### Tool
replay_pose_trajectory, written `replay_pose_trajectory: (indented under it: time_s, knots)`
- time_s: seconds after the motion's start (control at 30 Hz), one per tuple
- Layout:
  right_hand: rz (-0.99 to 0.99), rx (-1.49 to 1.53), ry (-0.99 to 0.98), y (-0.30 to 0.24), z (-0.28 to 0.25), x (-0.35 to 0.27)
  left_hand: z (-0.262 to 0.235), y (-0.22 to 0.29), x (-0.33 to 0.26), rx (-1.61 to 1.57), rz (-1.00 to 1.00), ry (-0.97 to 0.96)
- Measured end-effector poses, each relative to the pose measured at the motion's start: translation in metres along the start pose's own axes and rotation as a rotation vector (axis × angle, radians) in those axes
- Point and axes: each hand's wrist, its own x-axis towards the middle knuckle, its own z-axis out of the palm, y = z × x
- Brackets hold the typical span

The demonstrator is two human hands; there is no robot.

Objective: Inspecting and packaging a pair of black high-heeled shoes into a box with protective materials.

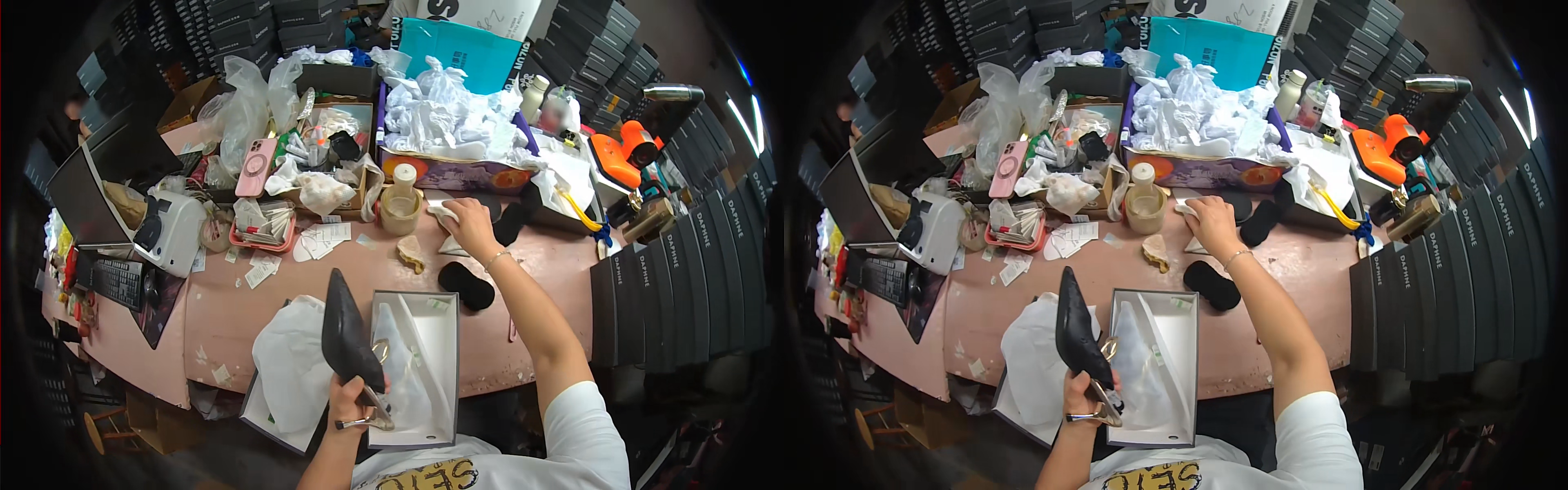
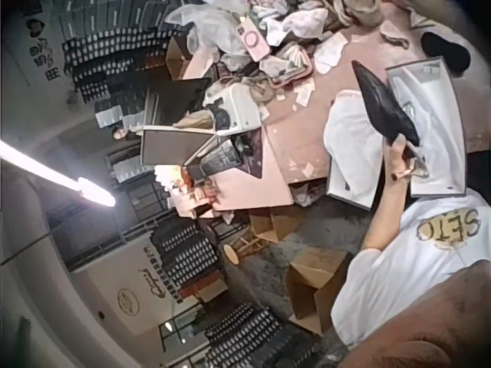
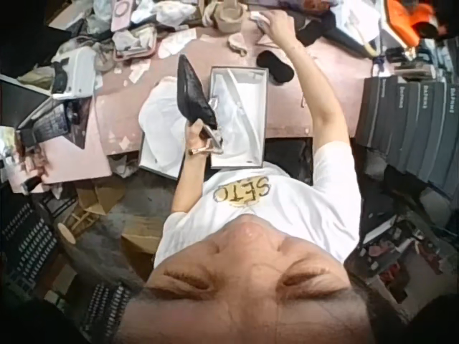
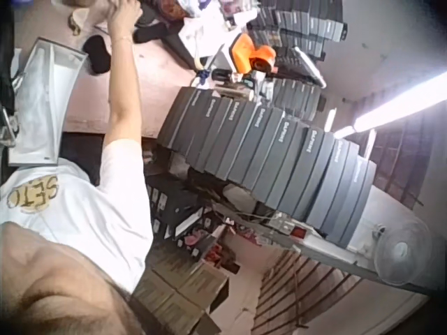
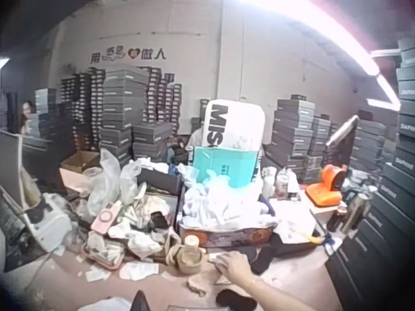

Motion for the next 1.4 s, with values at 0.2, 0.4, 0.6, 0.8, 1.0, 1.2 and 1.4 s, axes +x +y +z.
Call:
replay_pose_trajectory:
  time_s: [0.2, 0.4, 0.6, 0.8, 1.0, 1.2, 1.4]
  knots:
    - [-0.007, -0.381, -0.143, 0.03, 0.065, 0.014, 0.003, 0.007, 0.005, -0.05, -0.041, -0.061]
    - [0.267, 0.592, 0.036, -0.016, -0.026, 0.0, 0.007, 0.009, 0.005, -0.039, -0.026, -0.007]
    - [0.363, 1.256, -0.293, -0.141, -0.13, -0.122, 0.017, 0.005, -0.007, -0.005, -0.017, -0.018]
    - [0.241, 1.1, -0.146, -0.206, -0.134, -0.236, 0.024, -0.01, -0.032, -0.006, -0.019, -0.135]
    - [-0.143, 0.809, 0.022, -0.219, -0.132, -0.256, 0.018, -0.021, -0.047, 0.011, 0.006, -0.241]
    - [-0.253, 0.695, -0.04, -0.226, -0.132, -0.268, 0.024, -0.027, -0.056, 0.098, 0.038, -0.143]
    - [-0.259, 0.669, 0.053, -0.226, -0.116, -0.252, 0.042, -0.018, -0.058, 0.098, 0.074, -0.084]
